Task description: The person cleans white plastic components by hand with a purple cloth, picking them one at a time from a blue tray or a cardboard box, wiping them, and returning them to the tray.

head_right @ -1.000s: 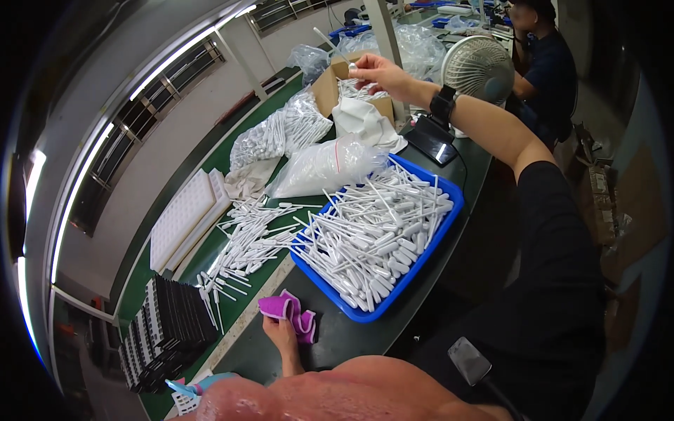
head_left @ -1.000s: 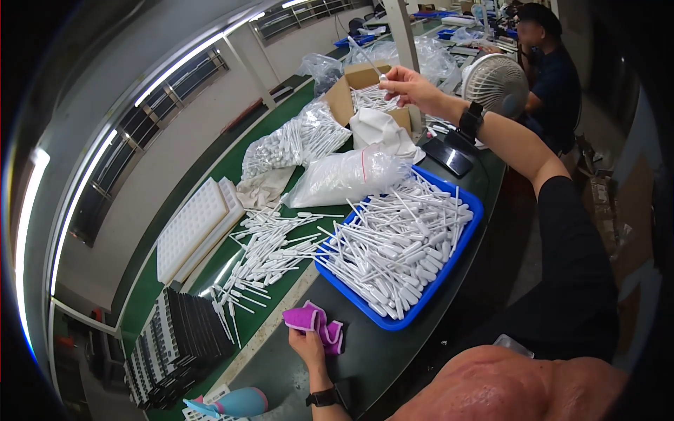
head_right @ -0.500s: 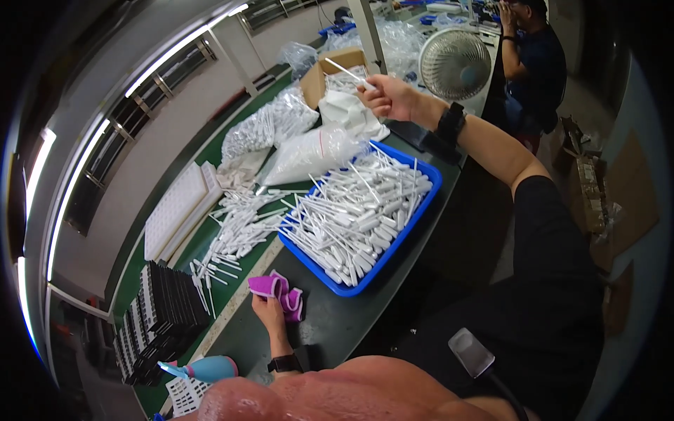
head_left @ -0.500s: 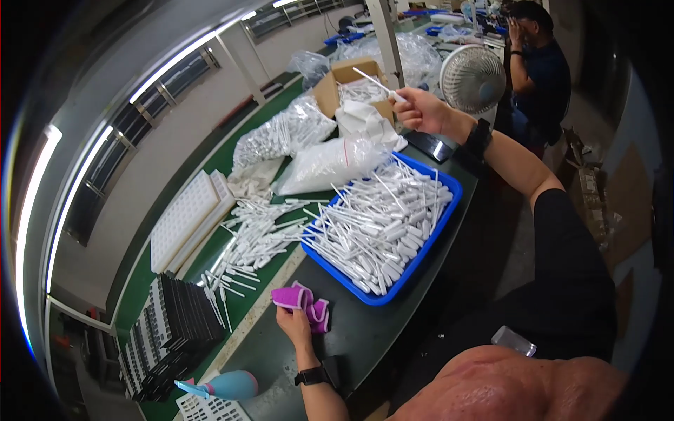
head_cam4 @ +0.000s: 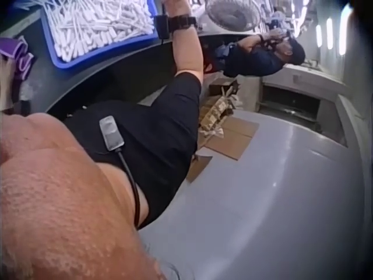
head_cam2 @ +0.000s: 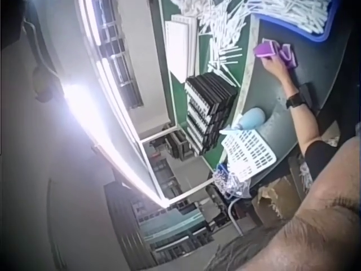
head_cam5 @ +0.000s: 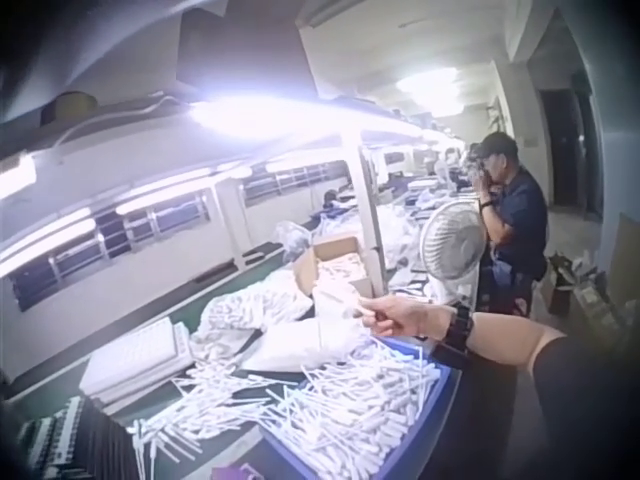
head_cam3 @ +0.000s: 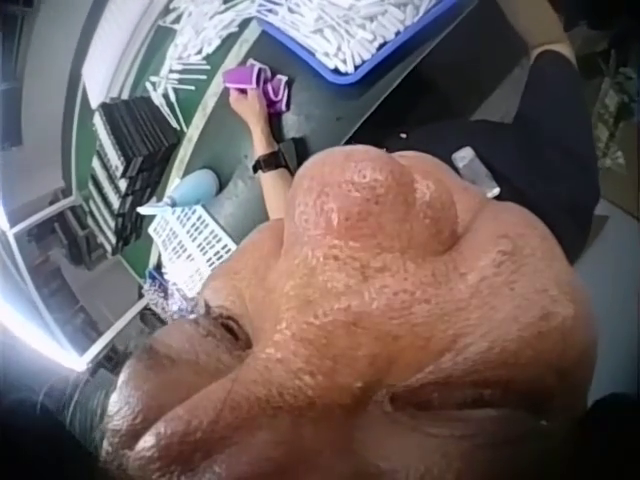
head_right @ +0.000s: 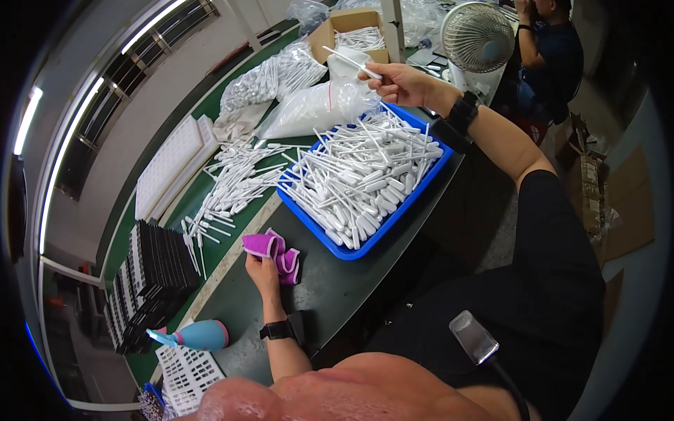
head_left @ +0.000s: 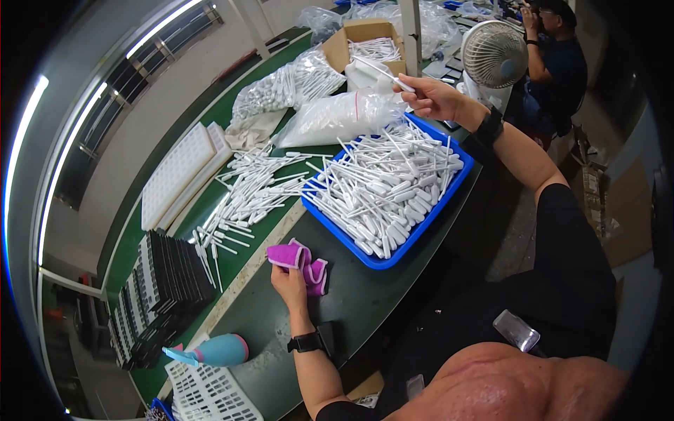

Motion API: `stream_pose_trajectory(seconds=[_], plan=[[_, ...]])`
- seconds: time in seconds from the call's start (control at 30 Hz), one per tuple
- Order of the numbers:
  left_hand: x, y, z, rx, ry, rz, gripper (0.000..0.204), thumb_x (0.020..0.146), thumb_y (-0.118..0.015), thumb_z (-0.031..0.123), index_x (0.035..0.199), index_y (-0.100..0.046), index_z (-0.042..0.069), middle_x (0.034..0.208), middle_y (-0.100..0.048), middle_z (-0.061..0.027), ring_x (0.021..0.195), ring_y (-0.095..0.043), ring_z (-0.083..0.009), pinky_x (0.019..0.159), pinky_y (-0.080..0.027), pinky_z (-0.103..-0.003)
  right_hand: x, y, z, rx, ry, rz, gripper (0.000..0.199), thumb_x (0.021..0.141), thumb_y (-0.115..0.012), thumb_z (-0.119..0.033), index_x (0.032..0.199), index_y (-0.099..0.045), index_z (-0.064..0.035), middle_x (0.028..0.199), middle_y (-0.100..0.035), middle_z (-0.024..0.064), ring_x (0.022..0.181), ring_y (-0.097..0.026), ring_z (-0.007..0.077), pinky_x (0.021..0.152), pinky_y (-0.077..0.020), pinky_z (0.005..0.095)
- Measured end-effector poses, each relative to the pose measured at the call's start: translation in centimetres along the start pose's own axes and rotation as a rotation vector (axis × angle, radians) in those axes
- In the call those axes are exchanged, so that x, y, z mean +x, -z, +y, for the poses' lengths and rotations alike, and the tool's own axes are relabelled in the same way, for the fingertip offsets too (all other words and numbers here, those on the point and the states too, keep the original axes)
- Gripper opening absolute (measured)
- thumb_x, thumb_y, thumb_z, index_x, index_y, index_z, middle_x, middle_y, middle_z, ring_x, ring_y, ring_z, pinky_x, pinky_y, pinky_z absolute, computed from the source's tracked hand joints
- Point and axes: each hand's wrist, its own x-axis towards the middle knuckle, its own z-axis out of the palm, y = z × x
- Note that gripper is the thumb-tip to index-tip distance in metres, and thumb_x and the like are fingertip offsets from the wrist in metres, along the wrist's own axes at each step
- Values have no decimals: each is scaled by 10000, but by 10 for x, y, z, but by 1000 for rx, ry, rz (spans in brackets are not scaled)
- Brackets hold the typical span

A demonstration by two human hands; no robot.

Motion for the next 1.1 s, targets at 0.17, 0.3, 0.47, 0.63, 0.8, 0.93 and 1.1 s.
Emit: stream_pose_trajectory(seconds=[0.17,0.3,0.47,0.63,0.8,0.93,1.1], plan=[[2,-2,-1,-20,-9,-28,237,875,-606,176,967,-620,-42,843,-641,-54,779,-564,-113,709,-460,-267,-4,-24,7,-114,-11,97,269,994,-387,-294,1007,-507,-54,715,-521,-15,438,-358,13,416,-371,175],[2,1,1,20,14,-28,229,865,-611,168,961,-621,-40,841,-641,-54,779,-565,-113,710,-460,-267,-5,-35,21,-193,19,169,283,1001,-356,-309,1017,-501,-66,658,-489,-19,423,-372,23,396,-379,193],[1,0,5,55,35,-27,228,861,-611,168,955,-622,-39,839,-642,-54,782,-567,-115,711,-460,-269,-11,-27,35,-267,82,73,289,995,-358,-315,1003,-490,-58,666,-503,-2,439,-412,49,438,-434,219],[2,-1,2,51,2,8,232,854,-619,171,956,-621,-37,819,-640,-65,757,-564,-121,698,-460,-277,-18,-35,44,-372,158,80,303,993,-353,-326,985,-478,-50,643,-481,8,444,-429,77,444,-448,234],[2,-3,-6,6,-27,34,236,836,-643,168,957,-623,-33,774,-639,-79,708,-559,-129,667,-458,-290,-25,-38,49,-345,116,134,315,1001,-330,-345,993,-472,-65,610,-458,1,428,-433,86,414,-409,218],[1,-3,-6,21,6,-6,235,857,-614,167,975,-617,-35,845,-641,-69,775,-574,-128,706,-463,-278,-29,-29,52,-351,132,157,322,1002,-335,-347,992,-473,-56,600,-449,-5,430,-425,77,410,-396,211],[2,-3,-1,32,24,-27,231,868,-598,164,982,-613,-36,881,-642,-62,809,-579,-125,725,-466,-272,-31,-28,51,-401,182,95,337,997,-353,-342,985,-483,-31,609,-456,-3,441,-423,73,430,-387,211]])
